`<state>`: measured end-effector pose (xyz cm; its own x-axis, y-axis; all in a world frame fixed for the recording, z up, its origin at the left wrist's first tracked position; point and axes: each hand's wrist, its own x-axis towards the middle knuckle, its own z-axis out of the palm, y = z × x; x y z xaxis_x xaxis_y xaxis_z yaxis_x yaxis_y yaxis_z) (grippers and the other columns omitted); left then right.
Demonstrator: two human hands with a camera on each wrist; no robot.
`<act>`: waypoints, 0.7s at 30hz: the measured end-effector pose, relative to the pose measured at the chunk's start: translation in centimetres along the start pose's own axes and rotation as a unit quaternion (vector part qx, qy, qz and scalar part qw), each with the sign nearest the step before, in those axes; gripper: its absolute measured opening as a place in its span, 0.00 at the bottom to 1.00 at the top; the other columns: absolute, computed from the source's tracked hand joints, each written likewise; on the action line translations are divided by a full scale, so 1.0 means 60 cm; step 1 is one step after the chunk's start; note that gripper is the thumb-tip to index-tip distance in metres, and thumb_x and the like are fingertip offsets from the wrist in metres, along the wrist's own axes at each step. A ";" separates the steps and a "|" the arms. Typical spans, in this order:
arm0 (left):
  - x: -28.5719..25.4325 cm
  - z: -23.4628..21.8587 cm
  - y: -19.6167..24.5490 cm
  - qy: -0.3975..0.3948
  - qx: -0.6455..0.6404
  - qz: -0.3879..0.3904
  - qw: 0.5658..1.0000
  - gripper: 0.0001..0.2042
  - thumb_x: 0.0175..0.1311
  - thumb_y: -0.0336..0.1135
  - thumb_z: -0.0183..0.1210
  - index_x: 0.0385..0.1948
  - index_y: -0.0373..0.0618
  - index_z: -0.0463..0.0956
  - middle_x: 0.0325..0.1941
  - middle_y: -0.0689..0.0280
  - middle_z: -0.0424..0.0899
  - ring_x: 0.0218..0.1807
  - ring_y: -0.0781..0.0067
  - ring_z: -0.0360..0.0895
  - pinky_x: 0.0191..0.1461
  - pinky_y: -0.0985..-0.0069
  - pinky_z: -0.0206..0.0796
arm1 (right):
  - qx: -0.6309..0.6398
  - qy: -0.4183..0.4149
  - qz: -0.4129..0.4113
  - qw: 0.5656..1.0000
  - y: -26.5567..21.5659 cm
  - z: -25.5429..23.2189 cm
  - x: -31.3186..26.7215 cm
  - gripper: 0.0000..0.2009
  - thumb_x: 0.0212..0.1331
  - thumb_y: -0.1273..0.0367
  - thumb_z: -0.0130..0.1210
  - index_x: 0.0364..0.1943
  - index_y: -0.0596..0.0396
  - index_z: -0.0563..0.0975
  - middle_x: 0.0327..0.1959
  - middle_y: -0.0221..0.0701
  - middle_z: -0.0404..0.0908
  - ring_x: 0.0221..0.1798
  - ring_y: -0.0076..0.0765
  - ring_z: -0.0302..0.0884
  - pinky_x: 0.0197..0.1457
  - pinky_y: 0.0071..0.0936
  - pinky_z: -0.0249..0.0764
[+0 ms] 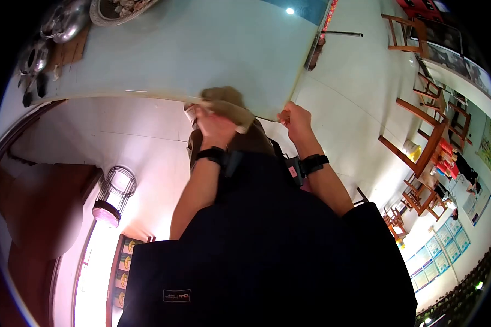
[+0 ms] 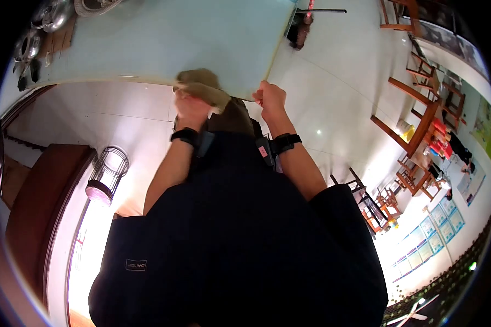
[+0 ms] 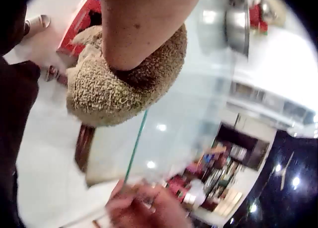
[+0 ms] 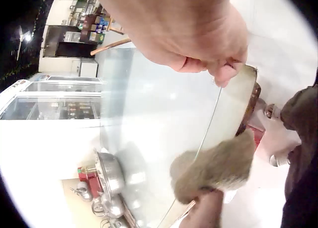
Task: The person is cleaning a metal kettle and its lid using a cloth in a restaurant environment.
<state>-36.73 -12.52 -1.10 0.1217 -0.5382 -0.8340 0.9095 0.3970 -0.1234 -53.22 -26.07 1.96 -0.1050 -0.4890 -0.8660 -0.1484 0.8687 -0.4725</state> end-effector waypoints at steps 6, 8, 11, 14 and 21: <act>0.007 -0.009 -0.099 -0.043 -0.047 -0.092 0.994 0.35 0.64 0.66 0.32 0.60 0.46 0.65 0.65 0.63 0.66 0.66 0.60 0.60 0.71 0.65 0.45 | -0.034 -0.043 0.013 0.998 0.009 -0.004 0.005 0.07 0.53 0.72 0.52 0.23 0.61 0.71 0.20 0.35 0.72 0.26 0.37 0.74 0.28 0.29 0.66; 0.006 -0.014 -0.076 -0.042 -0.070 -0.107 0.991 0.38 0.61 0.68 0.34 0.60 0.44 0.64 0.64 0.62 0.67 0.66 0.59 0.61 0.71 0.65 0.44 | -0.026 -0.072 -0.002 0.997 0.013 -0.007 0.011 0.07 0.54 0.72 0.52 0.23 0.62 0.71 0.20 0.35 0.72 0.26 0.37 0.73 0.29 0.29 0.66; 0.006 -0.016 -0.026 -0.024 -0.058 -0.109 0.992 0.41 0.58 0.72 0.34 0.60 0.42 0.64 0.64 0.62 0.66 0.66 0.59 0.61 0.71 0.65 0.44 | -0.003 -0.060 0.022 0.998 0.018 -0.006 0.010 0.06 0.53 0.73 0.52 0.25 0.62 0.72 0.22 0.37 0.74 0.27 0.38 0.75 0.29 0.28 0.66; 0.004 0.009 0.033 0.039 -0.041 0.035 0.998 0.44 0.56 0.74 0.32 0.59 0.41 0.65 0.64 0.60 0.66 0.66 0.60 0.59 0.71 0.66 0.44 | 0.006 -0.088 0.020 0.996 0.016 -0.023 0.021 0.05 0.51 0.73 0.53 0.27 0.62 0.73 0.25 0.37 0.76 0.30 0.38 0.77 0.31 0.28 0.68; 0.003 0.033 0.178 0.052 -0.045 0.095 0.993 0.47 0.55 0.74 0.33 0.66 0.38 0.52 0.71 0.55 0.52 0.73 0.54 0.47 0.73 0.54 0.35 | 0.050 -0.068 0.017 0.996 0.011 -0.019 0.015 0.04 0.51 0.74 0.54 0.28 0.62 0.74 0.24 0.37 0.75 0.28 0.38 0.77 0.30 0.28 0.66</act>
<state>-26.20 -9.83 -1.51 0.2423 -0.3692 -0.8972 0.8345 0.5510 -0.0014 -54.52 -26.05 1.04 0.0263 -0.4495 -0.8929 -0.0467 0.8917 -0.4503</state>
